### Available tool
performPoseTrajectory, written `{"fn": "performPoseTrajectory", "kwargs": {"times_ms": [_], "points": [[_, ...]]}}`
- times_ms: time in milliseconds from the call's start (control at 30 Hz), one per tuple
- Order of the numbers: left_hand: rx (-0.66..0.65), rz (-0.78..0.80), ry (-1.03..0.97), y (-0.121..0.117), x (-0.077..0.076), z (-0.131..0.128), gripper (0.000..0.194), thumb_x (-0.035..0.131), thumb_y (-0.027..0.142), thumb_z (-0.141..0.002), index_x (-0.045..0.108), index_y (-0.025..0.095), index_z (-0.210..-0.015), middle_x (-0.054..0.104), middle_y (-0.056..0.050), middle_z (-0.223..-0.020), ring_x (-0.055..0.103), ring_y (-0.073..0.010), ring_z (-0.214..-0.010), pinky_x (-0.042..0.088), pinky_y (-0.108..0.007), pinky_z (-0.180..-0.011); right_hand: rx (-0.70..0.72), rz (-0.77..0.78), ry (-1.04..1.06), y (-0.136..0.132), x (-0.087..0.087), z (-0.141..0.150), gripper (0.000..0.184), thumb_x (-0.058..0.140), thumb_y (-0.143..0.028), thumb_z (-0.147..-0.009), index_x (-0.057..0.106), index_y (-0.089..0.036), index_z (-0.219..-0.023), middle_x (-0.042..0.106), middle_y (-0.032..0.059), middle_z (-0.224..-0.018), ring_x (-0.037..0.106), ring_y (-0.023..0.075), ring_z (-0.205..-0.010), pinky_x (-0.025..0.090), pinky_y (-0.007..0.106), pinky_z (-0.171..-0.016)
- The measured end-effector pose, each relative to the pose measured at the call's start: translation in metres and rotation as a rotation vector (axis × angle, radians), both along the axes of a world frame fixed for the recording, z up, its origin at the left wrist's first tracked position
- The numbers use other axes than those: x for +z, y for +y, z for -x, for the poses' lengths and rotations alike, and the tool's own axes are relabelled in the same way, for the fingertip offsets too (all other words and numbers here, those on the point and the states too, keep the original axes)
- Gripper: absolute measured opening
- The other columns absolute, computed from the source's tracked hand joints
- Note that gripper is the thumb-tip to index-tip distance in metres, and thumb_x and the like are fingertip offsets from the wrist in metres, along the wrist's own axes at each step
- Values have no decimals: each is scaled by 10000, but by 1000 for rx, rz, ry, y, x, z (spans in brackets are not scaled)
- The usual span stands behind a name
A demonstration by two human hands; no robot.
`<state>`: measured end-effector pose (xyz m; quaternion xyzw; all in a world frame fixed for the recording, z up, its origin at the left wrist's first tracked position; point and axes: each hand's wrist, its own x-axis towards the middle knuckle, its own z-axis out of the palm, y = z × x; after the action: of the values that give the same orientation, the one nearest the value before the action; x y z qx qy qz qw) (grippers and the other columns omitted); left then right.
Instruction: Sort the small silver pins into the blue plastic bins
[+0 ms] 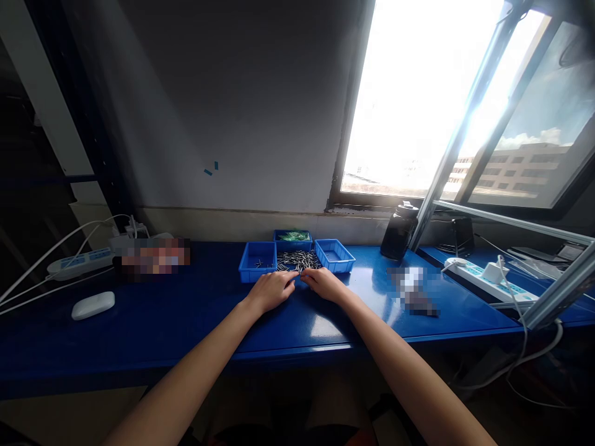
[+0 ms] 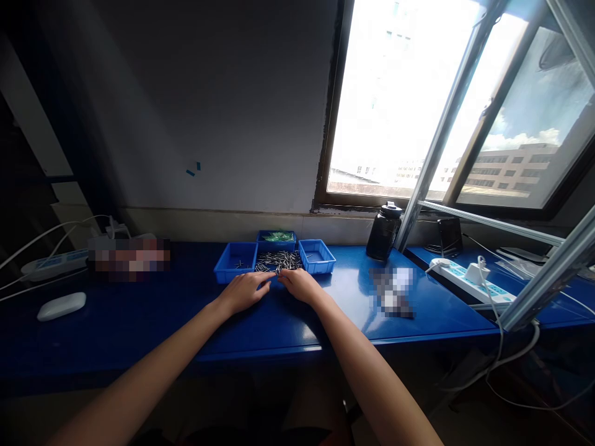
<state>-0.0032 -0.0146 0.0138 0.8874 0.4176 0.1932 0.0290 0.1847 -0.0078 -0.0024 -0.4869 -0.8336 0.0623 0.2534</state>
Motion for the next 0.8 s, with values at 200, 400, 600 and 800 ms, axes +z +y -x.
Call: {"fn": "performPoseTrajectory", "kwargs": {"times_ms": [200, 400, 600, 800], "points": [[25, 11, -19, -1, 1, 0, 400, 325, 356, -843, 471, 250, -1200, 544, -23, -1166, 515, -210, -1029, 416, -298, -825, -8, 2, 0, -1, 1, 0, 216, 427, -317, -837, 604, -200, -878, 599, 7, -648, 542, 109, -591, 376, 196, -597], [21, 4, -20, 0, 0, -1, 385, 335, 390, -842, 494, 252, -1164, 558, -31, -1143, 528, -216, -1004, 423, -295, -790, -8, -2, -39, 1, -2, 1, 208, 471, -336, -815, 621, -200, -862, 600, 11, -645, 533, 109, -583, 365, 195, -578], [30, -3, 32, 5, -2, 1, 327, 336, 424, -834, 577, 240, -956, 642, -39, -855, 591, -208, -778, 423, -275, -640, 1, -9, -23, -1, 3, -1, 215, 496, -368, -798, 610, -190, -840, 589, -3, -627, 504, 94, -560, 337, 186, -546], [1, 51, 40, 3, -2, 0, 289, 350, 409, -819, 566, 248, -925, 632, -30, -792, 585, -193, -705, 399, -262, -593, 31, -21, 4, -8, 11, 2, 207, 464, -338, -823, 599, -189, -868, 580, -7, -619, 502, 93, -571, 347, 194, -569]]}}
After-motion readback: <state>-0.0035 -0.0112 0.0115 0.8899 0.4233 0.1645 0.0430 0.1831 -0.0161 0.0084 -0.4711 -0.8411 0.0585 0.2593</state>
